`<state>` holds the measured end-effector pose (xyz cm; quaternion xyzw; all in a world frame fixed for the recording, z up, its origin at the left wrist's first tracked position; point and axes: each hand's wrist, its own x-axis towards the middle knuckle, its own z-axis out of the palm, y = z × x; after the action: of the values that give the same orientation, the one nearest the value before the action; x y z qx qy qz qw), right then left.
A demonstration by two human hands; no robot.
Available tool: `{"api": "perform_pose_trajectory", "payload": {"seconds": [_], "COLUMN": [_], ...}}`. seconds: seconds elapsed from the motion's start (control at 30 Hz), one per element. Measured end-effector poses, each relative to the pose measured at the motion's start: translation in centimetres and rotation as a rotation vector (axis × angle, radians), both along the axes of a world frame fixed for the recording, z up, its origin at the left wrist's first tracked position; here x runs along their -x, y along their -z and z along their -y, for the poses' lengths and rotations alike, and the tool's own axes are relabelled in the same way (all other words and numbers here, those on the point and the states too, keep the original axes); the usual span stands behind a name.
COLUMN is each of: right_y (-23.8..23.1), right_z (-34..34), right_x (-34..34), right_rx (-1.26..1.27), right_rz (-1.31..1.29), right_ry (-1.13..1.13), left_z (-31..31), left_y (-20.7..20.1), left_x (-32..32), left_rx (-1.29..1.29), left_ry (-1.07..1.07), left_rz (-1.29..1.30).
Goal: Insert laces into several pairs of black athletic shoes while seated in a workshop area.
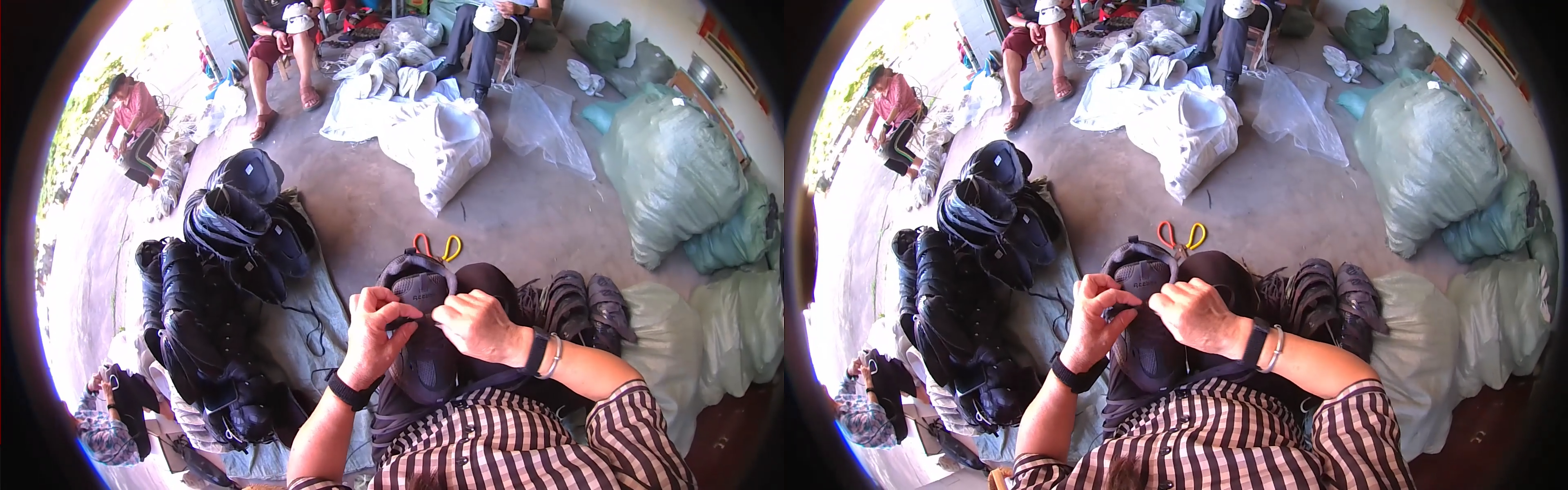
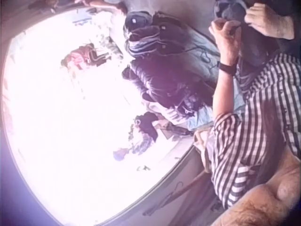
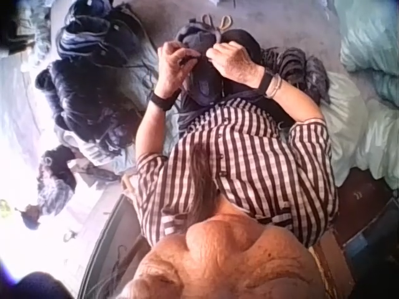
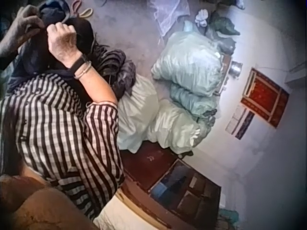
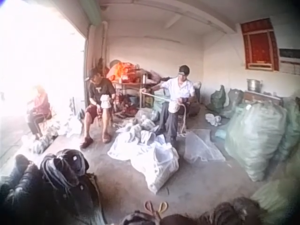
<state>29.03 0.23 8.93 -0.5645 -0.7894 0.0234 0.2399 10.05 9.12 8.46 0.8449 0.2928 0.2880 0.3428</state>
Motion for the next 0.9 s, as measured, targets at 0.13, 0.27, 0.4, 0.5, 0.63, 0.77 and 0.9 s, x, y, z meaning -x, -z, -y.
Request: {"api": "perform_pose_trajectory", "payload": {"seconds": [0.13,0.27,0.4,0.5,0.63,0.77,0.9], "right_y": [-0.6,-1.6,-3.5,-2.7,-0.7,-0.8,-0.2], "right_z": [1.8,2.7,1.8,0.5,-0.6,-0.2,-0.1], "right_x": [-2.8,-6.1,-2.8,-0.9,-0.4,0.6,1.5], "right_rx": [0.142,0.098,0.078,-0.005,-0.034,-0.09,0.055], "right_rz": [-0.11,-0.092,-0.272,-0.084,0.074,0.161,0.217], "right_ry": [0.008,0.212,0.144,0.019,0.033,0.007,0.063], "left_z": [0.5,0.5,0.5,0.4,0.5,0.9,2.0], "left_y": [0.3,0.6,1.0,0.3,0.5,0.4,1.0], "left_x": [0.4,0.6,0.9,0.0,-0.2,0.4,0.2], "left_rx": [0.052,-0.012,-0.015,-0.028,-0.137,-0.263,-0.294], "left_ry": [-0.022,-0.031,-0.044,-0.052,-0.065,-0.049,-0.134], "left_rz": [0.018,0.028,0.054,0.059,0.057,0.046,-0.023]}}
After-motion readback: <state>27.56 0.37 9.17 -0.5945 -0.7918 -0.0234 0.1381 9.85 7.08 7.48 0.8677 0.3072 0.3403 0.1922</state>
